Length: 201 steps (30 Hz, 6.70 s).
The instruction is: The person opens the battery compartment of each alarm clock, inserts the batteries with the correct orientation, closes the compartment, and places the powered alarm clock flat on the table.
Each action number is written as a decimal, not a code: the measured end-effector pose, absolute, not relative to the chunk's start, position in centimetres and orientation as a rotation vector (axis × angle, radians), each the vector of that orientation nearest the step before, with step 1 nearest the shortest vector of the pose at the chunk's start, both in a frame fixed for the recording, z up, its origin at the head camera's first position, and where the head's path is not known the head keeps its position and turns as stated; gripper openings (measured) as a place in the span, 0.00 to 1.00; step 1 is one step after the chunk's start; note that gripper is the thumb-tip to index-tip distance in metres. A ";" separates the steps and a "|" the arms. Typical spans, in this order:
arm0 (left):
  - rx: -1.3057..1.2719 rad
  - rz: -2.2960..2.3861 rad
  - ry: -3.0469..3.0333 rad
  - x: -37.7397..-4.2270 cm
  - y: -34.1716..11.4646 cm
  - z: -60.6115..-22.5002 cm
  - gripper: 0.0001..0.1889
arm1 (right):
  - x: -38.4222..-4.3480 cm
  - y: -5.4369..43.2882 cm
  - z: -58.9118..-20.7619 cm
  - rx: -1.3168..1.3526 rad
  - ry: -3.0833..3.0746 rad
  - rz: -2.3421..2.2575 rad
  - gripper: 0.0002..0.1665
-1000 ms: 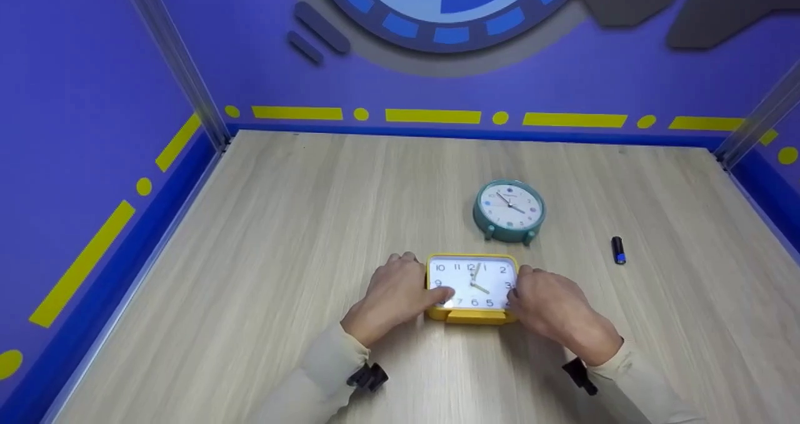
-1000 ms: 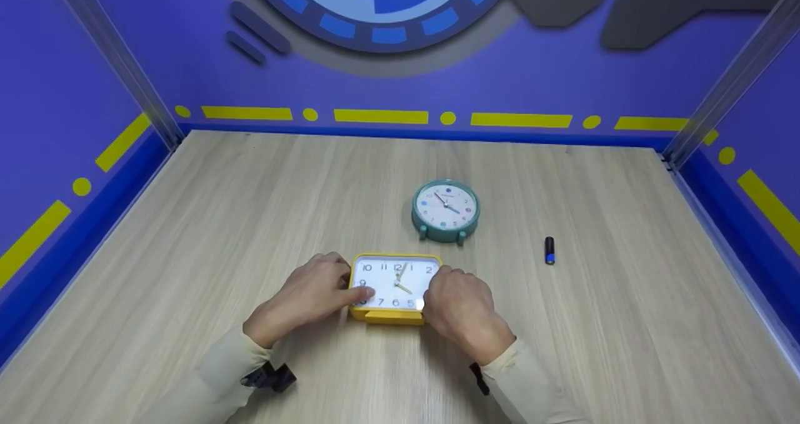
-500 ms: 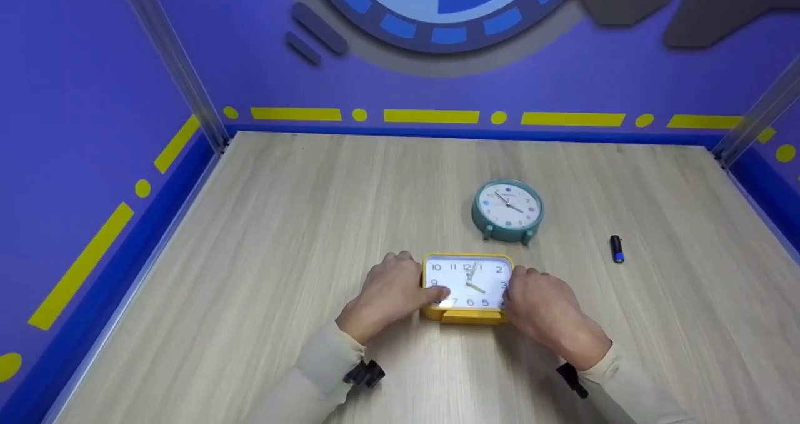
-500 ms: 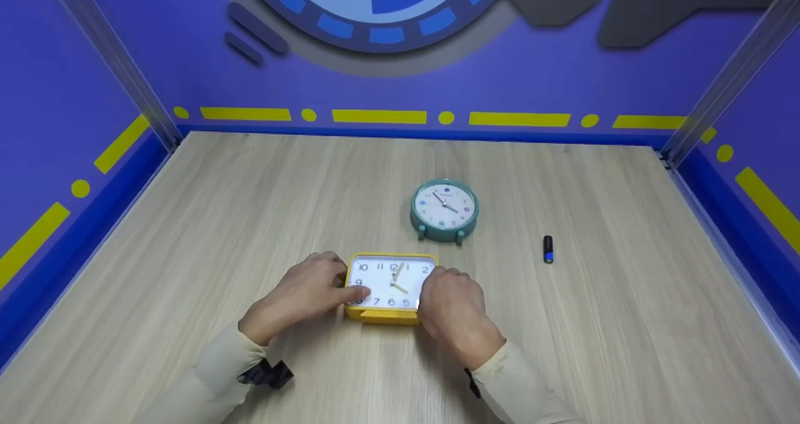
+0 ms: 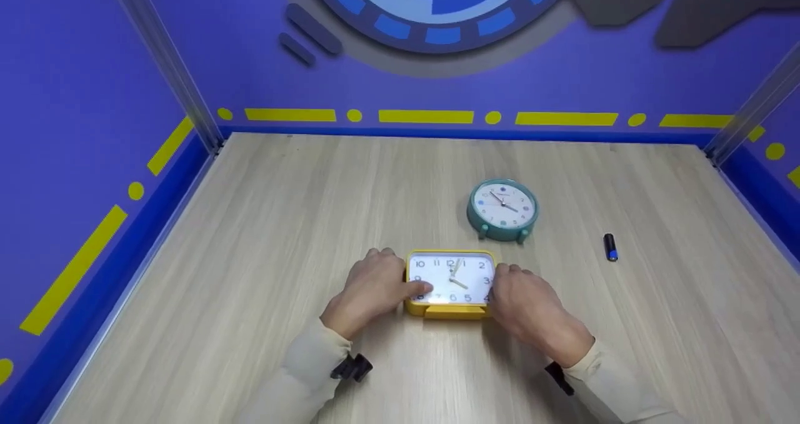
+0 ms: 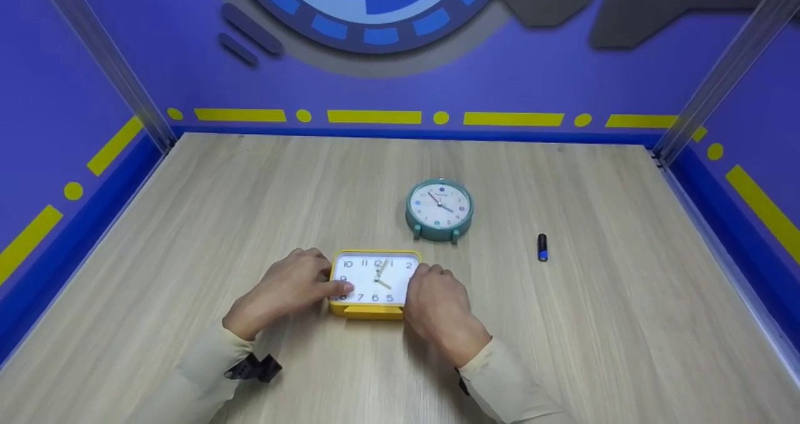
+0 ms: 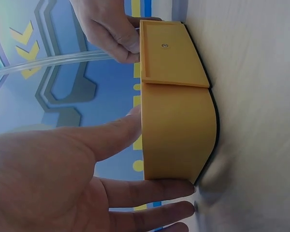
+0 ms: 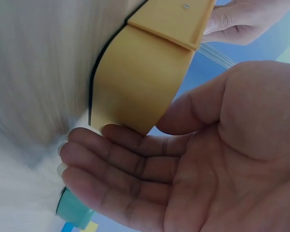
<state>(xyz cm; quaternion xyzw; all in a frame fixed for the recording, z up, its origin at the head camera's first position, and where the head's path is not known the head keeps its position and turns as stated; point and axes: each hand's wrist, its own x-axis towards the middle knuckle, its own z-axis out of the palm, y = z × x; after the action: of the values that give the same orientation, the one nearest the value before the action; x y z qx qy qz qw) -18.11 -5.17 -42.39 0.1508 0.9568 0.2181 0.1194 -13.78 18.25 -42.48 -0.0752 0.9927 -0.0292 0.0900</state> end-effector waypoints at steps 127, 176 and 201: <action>0.371 1.475 3.187 -24.3 -3.7 -41.7 0.19 | -22.8 13.0 -42.0 -0.116 3.072 -0.619 0.22; 0.731 0.810 2.959 -23.1 6.7 -45.6 0.27 | -21.1 23.9 -43.5 -0.044 3.235 -0.301 0.18; 0.642 0.874 2.943 -22.8 6.8 -45.4 0.24 | -21.3 23.9 -43.6 -0.030 3.187 -0.329 0.17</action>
<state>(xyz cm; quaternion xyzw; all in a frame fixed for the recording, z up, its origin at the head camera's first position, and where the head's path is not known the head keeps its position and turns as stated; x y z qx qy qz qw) -22.83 6.85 -45.40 0.2047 0.9383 0.2786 0.0025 -21.28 23.92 -43.62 -0.0094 0.9942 -0.1026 -0.0310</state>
